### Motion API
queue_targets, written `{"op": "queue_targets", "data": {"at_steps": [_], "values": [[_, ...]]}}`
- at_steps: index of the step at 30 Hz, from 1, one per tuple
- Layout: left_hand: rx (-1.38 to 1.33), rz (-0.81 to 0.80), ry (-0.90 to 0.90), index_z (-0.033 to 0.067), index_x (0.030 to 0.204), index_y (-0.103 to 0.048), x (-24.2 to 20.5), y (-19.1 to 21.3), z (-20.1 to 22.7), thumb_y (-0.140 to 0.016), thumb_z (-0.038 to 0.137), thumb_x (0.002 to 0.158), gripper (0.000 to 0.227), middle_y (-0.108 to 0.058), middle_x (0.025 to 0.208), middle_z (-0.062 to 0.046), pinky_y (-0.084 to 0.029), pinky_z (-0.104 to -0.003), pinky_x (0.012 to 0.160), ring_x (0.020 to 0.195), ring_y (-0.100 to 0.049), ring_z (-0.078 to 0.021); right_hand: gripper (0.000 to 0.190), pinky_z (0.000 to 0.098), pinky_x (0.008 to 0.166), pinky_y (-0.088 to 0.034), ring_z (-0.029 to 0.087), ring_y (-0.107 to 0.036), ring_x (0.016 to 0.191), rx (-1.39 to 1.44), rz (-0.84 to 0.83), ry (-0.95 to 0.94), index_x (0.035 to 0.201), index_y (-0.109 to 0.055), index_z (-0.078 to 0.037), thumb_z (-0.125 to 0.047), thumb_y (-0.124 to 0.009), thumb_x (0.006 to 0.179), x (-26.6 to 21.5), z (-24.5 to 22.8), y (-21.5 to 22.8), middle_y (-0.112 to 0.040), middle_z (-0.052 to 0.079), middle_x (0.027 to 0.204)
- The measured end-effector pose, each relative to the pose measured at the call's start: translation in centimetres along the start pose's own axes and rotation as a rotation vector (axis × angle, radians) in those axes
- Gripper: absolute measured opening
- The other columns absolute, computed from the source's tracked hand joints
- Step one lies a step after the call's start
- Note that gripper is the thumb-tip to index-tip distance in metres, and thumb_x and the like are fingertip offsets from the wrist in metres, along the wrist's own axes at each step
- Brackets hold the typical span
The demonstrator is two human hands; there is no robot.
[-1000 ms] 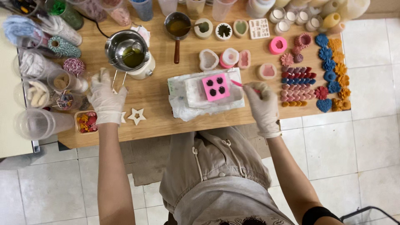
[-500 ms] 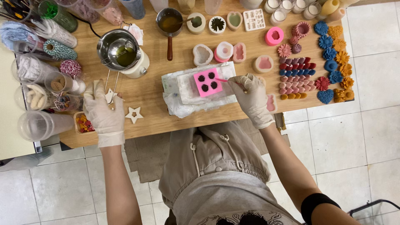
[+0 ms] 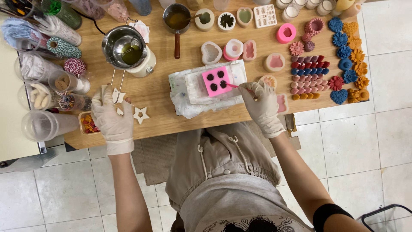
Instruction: The person prepares small decorative elements by hand, uses a pink tool to refine shapes in a mold, and then uses a handheld heat tool to heat liquid in a small pot.
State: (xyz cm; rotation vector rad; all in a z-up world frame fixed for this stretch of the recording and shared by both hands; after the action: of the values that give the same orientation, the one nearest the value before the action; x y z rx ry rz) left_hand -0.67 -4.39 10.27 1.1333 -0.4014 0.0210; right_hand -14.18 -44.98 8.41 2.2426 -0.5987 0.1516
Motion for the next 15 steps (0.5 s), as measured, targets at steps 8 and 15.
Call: {"op": "queue_targets", "data": {"at_steps": [8, 15], "values": [[-0.02, 0.035, -0.012, -0.0018, 0.145, -0.058, -0.5, 0.6, 0.4, -0.076, 0.019, 0.097, 0.055, -0.056, 0.144, -0.027, -0.041, -0.051, 0.112, 0.133, -0.052, -0.043, 0.021, 0.0268, 0.071, -0.053, 0.01, -0.065, 0.076, 0.299, -0.094, -0.285, 0.102, -0.077, -0.002, -0.021, -0.077, 0.094, -2.2, 0.2, -0.7, -0.074, 0.003, 0.083], [-0.012, -0.051, 0.133, 0.0002, 0.151, -0.052, -0.8, -1.1, -1.3, -0.074, 0.025, 0.094, 0.065, -0.054, 0.141, -0.027, -0.042, -0.051, 0.109, 0.127, -0.054, -0.0426, 0.018, 0.0262, 0.07, -0.044, 0.006, -0.052, 0.073, 0.993, -0.156, -0.806, 0.103, -0.075, -0.005, -0.02, -0.076, 0.092, -4.1, 1.4, -3.0, -0.065, -0.006, 0.082]]}}
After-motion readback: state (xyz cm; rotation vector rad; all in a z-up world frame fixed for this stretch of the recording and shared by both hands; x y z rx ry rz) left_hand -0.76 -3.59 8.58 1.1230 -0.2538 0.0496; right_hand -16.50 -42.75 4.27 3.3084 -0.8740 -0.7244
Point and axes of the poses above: each hand's wrist, its own x-axis towards the middle knuckle, its own y-axis out of the back of the hand, z = x × y, the point moved 9 cm from there along x, towards the middle knuckle
